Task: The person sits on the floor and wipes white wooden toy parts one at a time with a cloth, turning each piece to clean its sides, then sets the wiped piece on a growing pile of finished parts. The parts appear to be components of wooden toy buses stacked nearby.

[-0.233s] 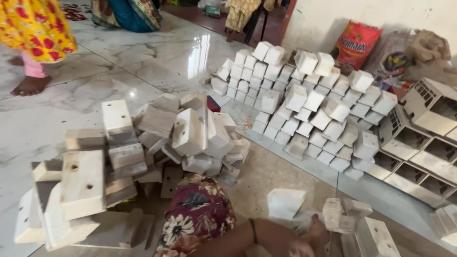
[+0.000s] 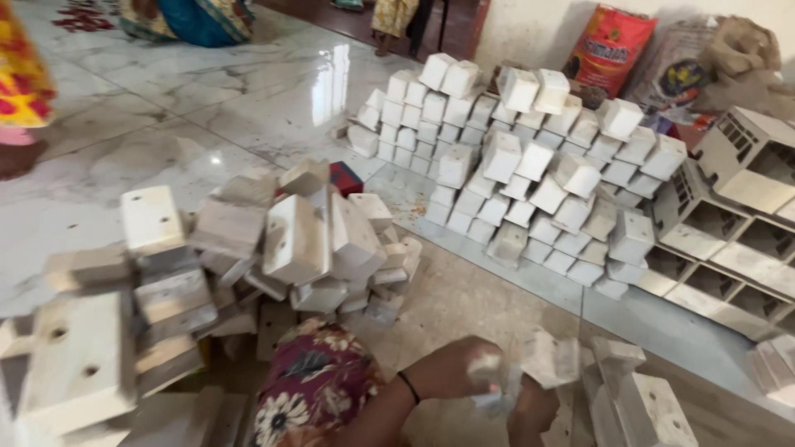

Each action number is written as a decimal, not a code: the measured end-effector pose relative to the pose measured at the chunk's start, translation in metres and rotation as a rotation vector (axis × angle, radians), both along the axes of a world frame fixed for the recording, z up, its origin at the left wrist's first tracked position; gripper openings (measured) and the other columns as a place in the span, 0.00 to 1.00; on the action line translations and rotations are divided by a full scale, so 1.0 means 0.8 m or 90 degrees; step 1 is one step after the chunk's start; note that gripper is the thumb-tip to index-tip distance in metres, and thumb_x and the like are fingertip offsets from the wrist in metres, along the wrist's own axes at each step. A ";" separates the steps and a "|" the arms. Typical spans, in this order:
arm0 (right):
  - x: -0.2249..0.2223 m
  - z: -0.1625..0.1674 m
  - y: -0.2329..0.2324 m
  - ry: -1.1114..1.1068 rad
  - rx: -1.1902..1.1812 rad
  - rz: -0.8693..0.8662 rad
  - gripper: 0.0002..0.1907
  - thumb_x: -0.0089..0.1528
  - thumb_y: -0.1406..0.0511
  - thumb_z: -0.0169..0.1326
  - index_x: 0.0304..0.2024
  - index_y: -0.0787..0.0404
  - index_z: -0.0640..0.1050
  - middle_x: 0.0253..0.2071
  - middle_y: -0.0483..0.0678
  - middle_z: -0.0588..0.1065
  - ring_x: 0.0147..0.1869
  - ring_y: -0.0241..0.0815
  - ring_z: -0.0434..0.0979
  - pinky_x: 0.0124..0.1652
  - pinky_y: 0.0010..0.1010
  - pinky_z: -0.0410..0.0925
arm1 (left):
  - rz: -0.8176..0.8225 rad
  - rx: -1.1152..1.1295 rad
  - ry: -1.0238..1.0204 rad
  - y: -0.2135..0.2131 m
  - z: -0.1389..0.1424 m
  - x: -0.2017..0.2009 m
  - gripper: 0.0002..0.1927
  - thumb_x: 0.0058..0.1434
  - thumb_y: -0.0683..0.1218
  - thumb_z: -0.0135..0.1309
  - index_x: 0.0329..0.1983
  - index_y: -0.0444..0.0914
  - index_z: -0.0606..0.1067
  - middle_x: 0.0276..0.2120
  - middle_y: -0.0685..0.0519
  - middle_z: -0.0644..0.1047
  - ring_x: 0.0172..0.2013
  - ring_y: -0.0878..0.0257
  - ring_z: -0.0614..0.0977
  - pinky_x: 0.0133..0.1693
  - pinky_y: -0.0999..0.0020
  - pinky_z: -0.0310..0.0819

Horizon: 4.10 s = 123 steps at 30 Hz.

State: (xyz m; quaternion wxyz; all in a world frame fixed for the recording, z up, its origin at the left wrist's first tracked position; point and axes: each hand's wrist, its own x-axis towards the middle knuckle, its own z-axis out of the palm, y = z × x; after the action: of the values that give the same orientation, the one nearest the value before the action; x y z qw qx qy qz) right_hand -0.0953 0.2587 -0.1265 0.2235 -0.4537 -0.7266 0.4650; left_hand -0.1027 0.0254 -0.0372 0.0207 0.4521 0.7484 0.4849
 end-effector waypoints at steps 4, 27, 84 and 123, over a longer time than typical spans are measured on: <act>-0.005 -0.034 -0.001 0.050 0.127 0.135 0.19 0.58 0.61 0.63 0.50 0.62 0.81 0.46 0.57 0.79 0.51 0.55 0.78 0.50 0.41 0.68 | 0.181 0.121 0.021 -0.002 -0.015 -0.012 0.42 0.54 0.56 0.66 0.67 0.36 0.65 0.63 0.39 0.69 0.65 0.43 0.69 0.66 0.53 0.62; 0.017 -0.078 0.053 -0.090 0.061 0.324 0.21 0.58 0.67 0.64 0.55 0.62 0.80 0.48 0.51 0.80 0.50 0.44 0.81 0.48 0.34 0.72 | 0.437 -0.119 -0.080 -0.004 -0.024 -0.010 0.16 0.64 0.55 0.54 0.31 0.37 0.75 0.29 0.42 0.76 0.35 0.42 0.77 0.38 0.46 0.70; 0.085 -0.056 0.033 -0.230 0.268 0.313 0.18 0.56 0.75 0.53 0.49 0.58 0.80 0.50 0.56 0.74 0.56 0.57 0.75 0.55 0.42 0.67 | 0.424 0.174 -0.616 -0.023 -0.175 -0.029 0.14 0.66 0.51 0.55 0.42 0.35 0.79 0.28 0.57 0.79 0.27 0.71 0.76 0.28 0.70 0.70; 0.100 -0.048 -0.065 -0.240 0.302 0.693 0.21 0.50 0.75 0.54 0.44 0.55 0.82 0.49 0.50 0.79 0.53 0.55 0.79 0.49 0.45 0.72 | 0.452 0.097 -0.462 -0.027 -0.184 -0.033 0.16 0.67 0.52 0.55 0.44 0.33 0.79 0.35 0.48 0.84 0.37 0.62 0.83 0.42 0.65 0.74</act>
State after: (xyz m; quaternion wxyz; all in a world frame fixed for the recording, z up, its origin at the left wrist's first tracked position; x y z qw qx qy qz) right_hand -0.0151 0.2067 -0.1651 -0.0830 -0.0302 -0.9642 0.2499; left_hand -0.1294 0.0040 -0.1847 0.0801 -0.0272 0.7630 0.6408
